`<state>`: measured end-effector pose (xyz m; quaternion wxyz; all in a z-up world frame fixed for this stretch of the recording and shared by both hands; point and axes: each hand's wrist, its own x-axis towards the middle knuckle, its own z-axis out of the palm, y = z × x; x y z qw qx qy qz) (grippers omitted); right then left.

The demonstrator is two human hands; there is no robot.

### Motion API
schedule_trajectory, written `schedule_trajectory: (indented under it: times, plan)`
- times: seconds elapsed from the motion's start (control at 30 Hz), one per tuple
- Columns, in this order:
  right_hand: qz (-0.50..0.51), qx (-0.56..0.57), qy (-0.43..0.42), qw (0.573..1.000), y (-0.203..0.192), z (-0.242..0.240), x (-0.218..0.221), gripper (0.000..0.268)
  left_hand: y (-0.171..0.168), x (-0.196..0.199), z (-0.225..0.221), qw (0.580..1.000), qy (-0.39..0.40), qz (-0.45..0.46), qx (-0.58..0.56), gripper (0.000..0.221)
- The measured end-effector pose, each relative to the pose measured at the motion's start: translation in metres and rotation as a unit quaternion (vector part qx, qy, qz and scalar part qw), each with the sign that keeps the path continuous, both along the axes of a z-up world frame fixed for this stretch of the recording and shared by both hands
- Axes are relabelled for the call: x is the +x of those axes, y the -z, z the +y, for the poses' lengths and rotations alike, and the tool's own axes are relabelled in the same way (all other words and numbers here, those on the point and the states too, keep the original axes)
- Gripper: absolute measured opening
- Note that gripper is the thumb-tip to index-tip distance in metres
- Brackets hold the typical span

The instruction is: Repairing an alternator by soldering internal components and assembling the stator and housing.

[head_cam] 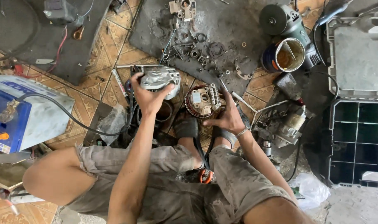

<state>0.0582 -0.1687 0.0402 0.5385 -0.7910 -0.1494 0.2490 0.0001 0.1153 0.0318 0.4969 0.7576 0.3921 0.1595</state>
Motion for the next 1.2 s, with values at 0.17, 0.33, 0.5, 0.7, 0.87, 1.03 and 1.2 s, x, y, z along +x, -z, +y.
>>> schedule_trajectory:
  times: [0.17, 0.33, 0.5, 0.7, 0.87, 1.03, 1.2]
  plan:
    - [0.055, -0.003, 0.022, 0.998, 0.016, 0.016, -0.003, 0.136, -0.033, 0.007, 0.0, 0.984, 0.112, 0.075, 0.114, 0.097]
    - [0.08, 0.001, 0.06, 0.995, 0.018, 0.018, -0.009, 0.119, -0.039, -0.002, -0.051, 0.959, 0.191, -0.105, 0.183, 0.047]
    - [0.031, 0.074, 0.084, 0.993, 0.064, -0.001, -0.022, 0.116, -0.046, -0.006, -0.098, 0.913, 0.248, 0.191, -0.261, 0.111]
    - [-0.002, 0.145, 0.083, 0.986, 0.024, -0.027, -0.016, 0.114, -0.07, -0.004, -0.109, 0.929, 0.123, 0.034, -0.348, 0.092]
    - [-0.113, 0.224, 0.012, 0.968, -0.104, -0.021, 0.007, 0.113, -0.096, -0.008, -0.101, 0.829, 0.147, -0.074, -0.534, 0.058]
    - [-0.173, 0.336, -0.075, 0.923, -0.188, -0.007, 0.014, 0.1, -0.255, 0.007, -0.097, 0.798, 0.218, -0.143, -0.544, 0.043]
    - [-0.182, 0.399, -0.127, 0.89, -0.234, 0.002, 0.011, 0.089, -0.302, -0.014, -0.102, 0.772, 0.283, -0.276, -0.497, 0.027]
